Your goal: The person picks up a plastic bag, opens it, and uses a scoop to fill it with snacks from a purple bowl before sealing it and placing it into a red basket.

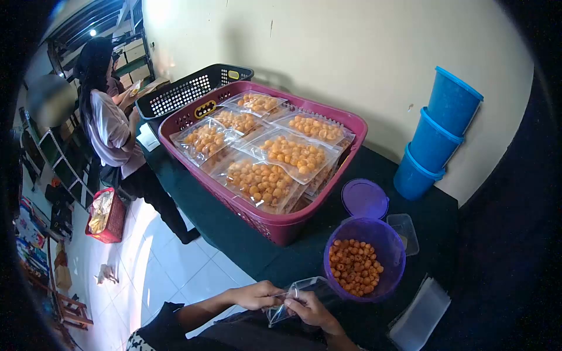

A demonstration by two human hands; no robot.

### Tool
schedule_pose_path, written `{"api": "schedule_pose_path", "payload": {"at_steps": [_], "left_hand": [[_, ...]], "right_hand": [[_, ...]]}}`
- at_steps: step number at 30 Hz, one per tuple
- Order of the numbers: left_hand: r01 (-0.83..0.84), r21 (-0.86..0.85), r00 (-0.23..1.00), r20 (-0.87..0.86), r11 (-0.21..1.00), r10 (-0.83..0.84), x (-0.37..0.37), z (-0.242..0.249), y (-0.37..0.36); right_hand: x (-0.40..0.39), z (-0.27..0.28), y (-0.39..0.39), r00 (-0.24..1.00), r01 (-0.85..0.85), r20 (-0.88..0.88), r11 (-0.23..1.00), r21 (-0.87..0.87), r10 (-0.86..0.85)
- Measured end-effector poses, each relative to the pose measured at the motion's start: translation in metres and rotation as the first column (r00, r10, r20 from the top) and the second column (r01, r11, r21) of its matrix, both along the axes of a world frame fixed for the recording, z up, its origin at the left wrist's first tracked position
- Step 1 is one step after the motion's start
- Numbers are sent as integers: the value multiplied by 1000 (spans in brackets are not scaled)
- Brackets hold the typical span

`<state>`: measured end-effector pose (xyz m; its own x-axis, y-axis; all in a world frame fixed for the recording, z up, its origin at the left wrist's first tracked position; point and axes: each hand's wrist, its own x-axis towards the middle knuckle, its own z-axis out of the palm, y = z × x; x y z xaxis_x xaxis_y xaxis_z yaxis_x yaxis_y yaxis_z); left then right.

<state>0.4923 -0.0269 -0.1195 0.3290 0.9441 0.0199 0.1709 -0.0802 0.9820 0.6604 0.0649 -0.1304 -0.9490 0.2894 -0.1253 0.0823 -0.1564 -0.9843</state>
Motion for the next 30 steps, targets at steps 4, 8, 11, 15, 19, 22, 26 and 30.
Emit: {"api": "schedule_pose_path", "payload": {"at_steps": [4,8,11,15,19,22,26,30], "left_hand": [[78,-58,967,249,995,-61,1,22,7],[-4,111,1000,21,994,2,3,28,10],[-88,223,942,-300,971,154,9,20,4],[-188,79,752,-630,979,195,15,-8,2],[-231,-12,677,-720,973,152,18,-40,5],[-222,-52,649,-753,974,108,20,-59,1],[-271,-25,578,-803,962,142,19,-71,0],[-277,-107,599,-796,955,85,9,-67,-2]], "right_hand": [[4,9,6,990,-33,-140,983,-180,8],[1,21,15,992,-33,-126,997,-63,25],[-5,33,20,1000,-27,17,901,433,21],[-17,-1,14,991,43,81,837,546,-104],[-21,-43,11,977,8,169,814,581,-129],[-22,-53,8,960,-65,250,775,629,-123],[-24,-69,6,927,-141,337,680,720,-165],[-24,-82,1,903,-143,384,706,694,-195]]}}
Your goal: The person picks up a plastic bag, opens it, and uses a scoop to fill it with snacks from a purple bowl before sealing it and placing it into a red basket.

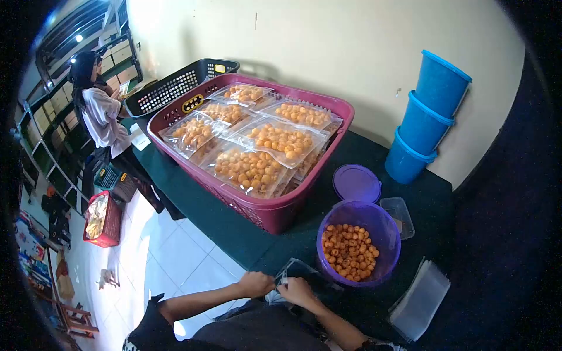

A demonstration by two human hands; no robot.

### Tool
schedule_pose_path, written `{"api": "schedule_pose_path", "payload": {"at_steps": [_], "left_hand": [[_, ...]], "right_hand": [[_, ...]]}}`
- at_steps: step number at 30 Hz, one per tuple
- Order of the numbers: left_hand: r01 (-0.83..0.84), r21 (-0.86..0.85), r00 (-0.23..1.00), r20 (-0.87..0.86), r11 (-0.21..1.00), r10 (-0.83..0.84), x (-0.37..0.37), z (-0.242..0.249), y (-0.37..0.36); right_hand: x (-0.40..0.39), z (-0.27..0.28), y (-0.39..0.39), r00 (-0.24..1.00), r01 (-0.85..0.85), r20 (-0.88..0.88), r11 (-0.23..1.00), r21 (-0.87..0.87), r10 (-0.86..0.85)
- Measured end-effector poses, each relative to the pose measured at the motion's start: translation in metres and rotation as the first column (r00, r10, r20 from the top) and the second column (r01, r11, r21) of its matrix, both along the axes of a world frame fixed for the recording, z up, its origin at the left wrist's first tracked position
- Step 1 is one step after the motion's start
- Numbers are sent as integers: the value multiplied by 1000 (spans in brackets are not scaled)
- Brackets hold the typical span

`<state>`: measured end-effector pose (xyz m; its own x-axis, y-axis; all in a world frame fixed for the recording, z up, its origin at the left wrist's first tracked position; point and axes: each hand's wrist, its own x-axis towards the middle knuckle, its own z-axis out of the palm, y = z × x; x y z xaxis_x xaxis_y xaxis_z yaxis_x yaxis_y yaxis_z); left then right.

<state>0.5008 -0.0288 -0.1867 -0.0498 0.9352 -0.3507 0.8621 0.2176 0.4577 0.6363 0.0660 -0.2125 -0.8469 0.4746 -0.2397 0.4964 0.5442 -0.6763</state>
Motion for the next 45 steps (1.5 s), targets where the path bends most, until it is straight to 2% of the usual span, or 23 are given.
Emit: {"api": "schedule_pose_path", "payload": {"at_steps": [1,3,5,6,7,8,9,10,12,16,21,24,28,33,35,36,37,39,43,45], "left_hand": [[8,2,1000,1,1000,-8,-7,4,-1],[-12,26,998,57,1000,10,-27,12,-7],[-80,-49,980,179,996,87,-40,45,-9],[-131,-99,973,176,986,147,-37,64,-7],[-124,-101,974,177,987,140,-34,65,-8],[-106,152,943,329,983,51,-31,65,-9],[-121,395,892,446,910,-75,-28,67,-9],[-114,397,892,445,911,-82,-24,71,-6],[-28,641,853,416,767,-316,-11,84,2],[112,707,841,307,699,-446,-2,88,10],[166,798,797,238,580,-556,4,81,15],[57,886,830,214,461,-515,2,75,20],[-40,925,813,251,379,-526,-5,59,26],[-12,942,829,197,335,-524,-12,48,29],[-223,856,653,487,467,-580,-5,57,24],[-162,899,675,401,406,-619,-7,52,28],[-160,899,667,403,407,-627,-11,50,28],[-6,941,763,223,338,-607,-19,51,30],[-58,940,696,279,335,-661,-21,36,34],[-62,929,682,306,364,-665,-24,30,36]], "right_hand": [[6,5,4,1000,8,1,1000,2,-8],[21,22,16,999,-41,-40,989,-141,36],[26,41,22,999,-52,7,984,-172,54],[28,54,20,998,-46,-48,965,-257,35],[31,67,19,995,-46,-102,939,-340,12],[29,80,14,981,-46,-195,963,-267,-7],[27,85,10,980,-40,-196,963,-266,-13],[25,89,7,958,-44,-284,965,-260,-33],[20,97,1,910,-70,-412,959,-275,-52],[21,130,3,932,-102,-362,946,-309,-18],[21,148,3,927,-157,-374,937,-313,31],[17,160,4,919,-150,-394,928,-342,3],[11,166,-3,913,-125,-408,945,-304,-10],[1,166,-10,901,-54,-428,958,-281,-74],[-4,167,-12,900,-61,-432,963,-262,-61],[-6,168,-14,899,-78,-436,967,-242,-36],[-9,168,-14,900,-66,-433,968,-241,-46],[-11,166,-14,918,-74,-396,980,-184,-5],[-15,158,-14,934,-2,-357,997,-81,-27],[-16,156,-16,973,58,-229,995,82,-38]]}}
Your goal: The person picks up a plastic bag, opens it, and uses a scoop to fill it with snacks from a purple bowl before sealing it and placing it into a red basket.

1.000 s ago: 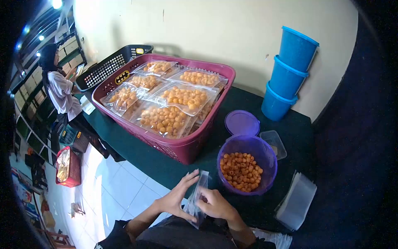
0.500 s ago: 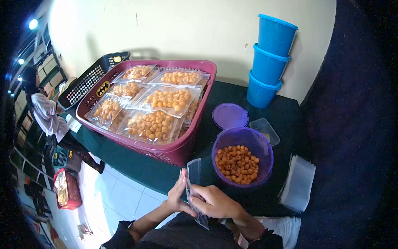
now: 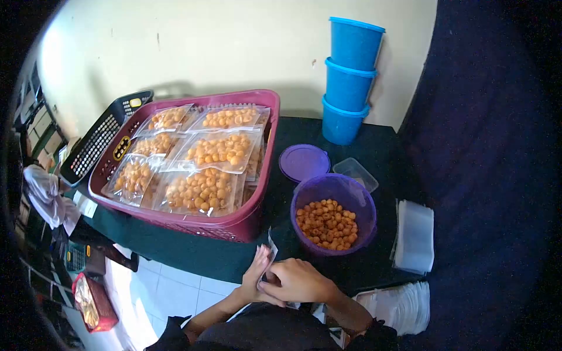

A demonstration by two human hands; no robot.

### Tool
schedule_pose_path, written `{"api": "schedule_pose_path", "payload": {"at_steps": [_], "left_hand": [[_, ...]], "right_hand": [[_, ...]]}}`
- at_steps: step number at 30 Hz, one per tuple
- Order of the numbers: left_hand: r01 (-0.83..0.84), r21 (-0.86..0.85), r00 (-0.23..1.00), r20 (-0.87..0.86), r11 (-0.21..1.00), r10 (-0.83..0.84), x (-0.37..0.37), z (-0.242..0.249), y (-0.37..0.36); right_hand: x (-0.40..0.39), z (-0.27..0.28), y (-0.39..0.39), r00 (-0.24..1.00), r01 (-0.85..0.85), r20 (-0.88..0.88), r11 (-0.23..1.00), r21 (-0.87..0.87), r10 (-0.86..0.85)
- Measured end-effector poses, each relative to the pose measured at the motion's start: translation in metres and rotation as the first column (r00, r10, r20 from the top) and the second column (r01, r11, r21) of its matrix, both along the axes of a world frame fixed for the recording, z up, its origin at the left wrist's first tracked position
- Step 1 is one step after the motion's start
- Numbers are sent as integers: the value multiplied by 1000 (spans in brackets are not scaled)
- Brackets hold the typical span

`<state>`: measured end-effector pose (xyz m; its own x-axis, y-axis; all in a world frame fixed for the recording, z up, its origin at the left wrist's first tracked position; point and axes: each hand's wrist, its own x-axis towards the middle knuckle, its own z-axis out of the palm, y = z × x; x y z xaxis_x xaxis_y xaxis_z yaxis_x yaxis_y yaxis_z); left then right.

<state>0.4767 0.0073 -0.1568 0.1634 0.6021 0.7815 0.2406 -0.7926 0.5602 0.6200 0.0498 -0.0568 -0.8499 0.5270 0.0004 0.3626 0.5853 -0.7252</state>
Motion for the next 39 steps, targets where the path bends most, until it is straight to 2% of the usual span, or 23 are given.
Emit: {"api": "schedule_pose_path", "payload": {"at_steps": [4,6,10,12,16,18,19,20,22,26,27,28,29,30,31,32,34,35,36,38,39], "left_hand": [[79,-36,997,28,996,-78,-2,-6,5],[108,-44,993,59,993,-105,-2,-17,7],[188,-85,981,64,978,-183,-1,-30,9],[244,-55,966,100,968,-238,1,-34,11],[357,-126,925,184,925,-332,3,-35,8],[442,-214,879,299,871,-372,3,-40,6],[453,-277,855,404,847,-325,3,-39,4],[414,-259,867,405,873,-291,1,-37,6],[421,-275,858,430,864,-281,0,-35,5],[453,-245,830,467,857,-305,2,-23,7],[399,-264,849,469,878,-245,-1,-25,8],[341,-282,864,469,897,-182,-3,-23,10],[437,-271,746,642,858,-177,-3,-18,11],[375,-334,786,608,865,-106,-3,-8,9],[434,-282,730,667,856,-151,-5,-2,10],[489,-223,667,718,843,-197,-6,2,12],[506,-142,630,734,851,-252,-1,10,14],[529,-65,587,749,846,-309,4,12,14],[530,-58,587,746,846,-317,9,10,14],[484,-118,675,681,867,-284,22,3,10],[481,-24,624,711,877,-323,31,8,14]], "right_hand": [[-6,3,-7,988,129,91,991,-22,-127],[-7,-4,-11,981,193,1,981,-13,-193],[-5,-2,-16,967,251,72,964,-92,-245],[-2,-9,-19,959,284,32,954,-102,-282],[6,-16,-23,918,387,-22,909,-155,-395],[14,-15,-26,902,428,89,852,-301,-421],[18,-15,-27,885,464,121,823,-327,-451],[21,-15,-29,878,476,129,814,-332,-460],[24,-14,-32,807,555,88,699,-450,-584],[29,-10,-36,789,567,76,676,-470,-609],[30,-8,-37,788,569,80,672,-474,-611],[30,-5,-37,787,534,-55,722,-440,-615],[31,-2,-37,777,499,-191,771,-396,-600],[31,0,-37,756,465,-326,816,-343,-567],[32,-7,-38,787,455,-343,858,-238,-513],[25,-7,-40,790,447,-350,864,-233,-504],[2,-6,-46,754,569,-457,817,95,-472],[-1,-18,-50,776,543,-434,835,92,-458],[-4,-24,-50,775,545,-438,833,99,-455],[-11,-33,-47,708,584,-539,808,84,-456],[-12,-40,-46,673,576,-570,818,3,-472]]}}
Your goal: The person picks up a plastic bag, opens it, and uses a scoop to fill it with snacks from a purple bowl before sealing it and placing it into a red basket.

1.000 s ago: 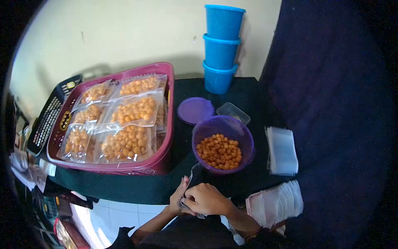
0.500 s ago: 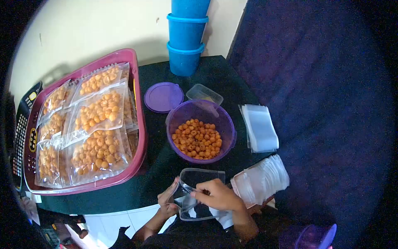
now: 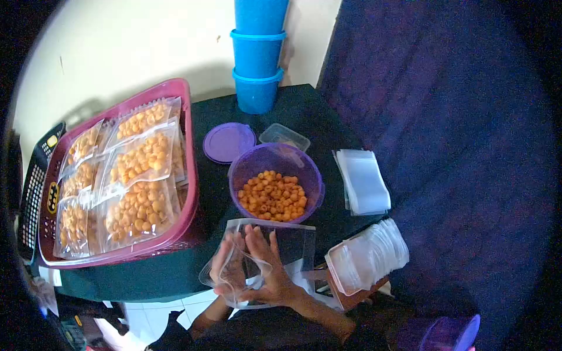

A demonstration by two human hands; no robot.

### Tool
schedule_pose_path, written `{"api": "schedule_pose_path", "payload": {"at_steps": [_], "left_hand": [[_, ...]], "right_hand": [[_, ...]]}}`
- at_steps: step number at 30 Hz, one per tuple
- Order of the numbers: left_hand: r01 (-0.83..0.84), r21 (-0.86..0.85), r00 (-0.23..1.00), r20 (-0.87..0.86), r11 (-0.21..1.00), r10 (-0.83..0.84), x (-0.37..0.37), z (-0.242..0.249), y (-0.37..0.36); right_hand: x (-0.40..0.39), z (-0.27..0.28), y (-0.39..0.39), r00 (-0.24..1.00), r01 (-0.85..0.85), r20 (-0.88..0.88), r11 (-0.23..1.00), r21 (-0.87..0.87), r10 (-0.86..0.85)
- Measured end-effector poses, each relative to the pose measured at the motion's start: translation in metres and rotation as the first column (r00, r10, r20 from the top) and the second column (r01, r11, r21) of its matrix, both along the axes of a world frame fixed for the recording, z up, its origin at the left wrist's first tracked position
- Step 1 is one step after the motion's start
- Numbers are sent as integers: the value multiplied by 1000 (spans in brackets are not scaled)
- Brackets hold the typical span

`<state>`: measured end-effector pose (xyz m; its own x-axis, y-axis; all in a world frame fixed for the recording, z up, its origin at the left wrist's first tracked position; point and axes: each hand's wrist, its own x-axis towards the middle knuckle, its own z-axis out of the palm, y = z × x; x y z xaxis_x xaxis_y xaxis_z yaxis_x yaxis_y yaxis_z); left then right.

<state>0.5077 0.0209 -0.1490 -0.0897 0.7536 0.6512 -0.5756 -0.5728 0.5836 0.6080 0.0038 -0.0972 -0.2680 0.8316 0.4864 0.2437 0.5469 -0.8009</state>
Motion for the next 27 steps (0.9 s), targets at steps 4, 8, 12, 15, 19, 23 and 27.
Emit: {"api": "schedule_pose_path", "payload": {"at_steps": [4,8,12,15,19,23,27], "left_hand": [[-100,77,986,-123,992,109,6,3,6],[-64,1,986,-156,998,63,19,9,6],[-142,-52,961,-248,989,125,38,18,10],[-279,-22,870,-428,960,243,52,25,17],[-376,-156,865,-413,913,286,76,21,9],[-505,-351,831,-442,788,336,91,18,0],[-106,-699,992,-21,707,127,82,7,-17]], "right_hand": [[19,-1,-1,999,32,-38,996,77,-30],[42,-7,8,994,72,-90,978,197,-55],[56,-22,16,823,-25,-567,996,-84,-27],[70,-3,48,353,-460,-925,835,-302,-140],[108,8,65,116,-611,-991,791,-17,69],[130,14,94,-94,-710,-988,687,152,121],[133,12,114,-140,-755,-984,631,178,110]]}}
